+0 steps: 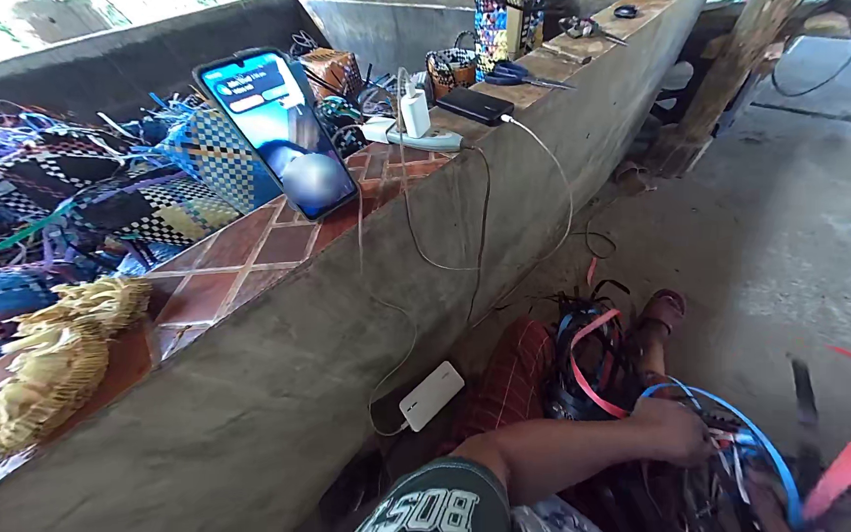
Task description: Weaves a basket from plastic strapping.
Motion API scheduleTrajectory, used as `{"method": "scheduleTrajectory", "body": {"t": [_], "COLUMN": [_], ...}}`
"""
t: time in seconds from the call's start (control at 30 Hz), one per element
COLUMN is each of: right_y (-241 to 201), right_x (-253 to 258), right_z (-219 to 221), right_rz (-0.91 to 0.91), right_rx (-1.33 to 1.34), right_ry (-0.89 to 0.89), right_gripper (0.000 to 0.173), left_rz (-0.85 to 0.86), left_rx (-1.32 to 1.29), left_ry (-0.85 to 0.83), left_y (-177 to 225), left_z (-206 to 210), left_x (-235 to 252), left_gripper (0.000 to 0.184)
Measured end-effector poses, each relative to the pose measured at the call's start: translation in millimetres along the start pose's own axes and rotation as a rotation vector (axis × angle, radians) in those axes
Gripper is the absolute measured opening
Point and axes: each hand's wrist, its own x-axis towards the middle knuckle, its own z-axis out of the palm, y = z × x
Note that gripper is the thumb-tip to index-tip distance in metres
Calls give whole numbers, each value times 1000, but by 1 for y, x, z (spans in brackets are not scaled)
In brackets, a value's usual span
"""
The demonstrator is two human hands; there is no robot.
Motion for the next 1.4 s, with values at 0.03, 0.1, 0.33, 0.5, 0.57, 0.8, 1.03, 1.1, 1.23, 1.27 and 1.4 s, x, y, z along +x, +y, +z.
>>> {"method": "scheduleTrajectory", "body": {"t": [0.03, 0.1, 0.33, 0.5, 0.57, 0.8, 1.03, 1.1, 1.23, 1.27, 1.4], "right_y": [13, 21, -83, -62, -42, -28, -38, -19, -2, -7, -23], "right_x": [6, 12, 21, 39, 50, 52, 34, 31, 19, 16, 10], "right_z": [3, 11, -16, -10, 4, 18, 17, 22, 30, 30, 25], "right_rz": [83, 218, 36, 162, 163, 97, 130, 232, 299, 282, 153], "right_rx": [-30, -13, 210, -342, -342, 135, 33, -93, -233, -242, -213], "right_ry": [-38, -42, -49, -203, -107, -7, 146, 82, 25, 39, 146], "right_gripper": [43, 34, 15, 19, 30, 24, 27, 44, 55, 56, 55], "left_rz": [15, 94, 135, 4, 11, -172, -137, -162, -198, -207, -73], "left_rx": [-6, 12, -105, -237, -223, -392, -297, -275, -296, -298, -202], "left_ry": [12, 45, 78, 43, 25, 46, 69, 63, 59, 50, 52], "left_y": [-3, -3, -10, -25, -23, -29, -21, -18, -15, -15, -6], "left_z": [3, 15, 14, 5, 8, 3, 14, 17, 26, 28, 33], "left_x": [2, -3, -16, -3, -3, 2, 16, 19, 17, 14, 5], "left_gripper": [35, 30, 30, 29, 26, 54, 32, 32, 41, 43, 49]}}
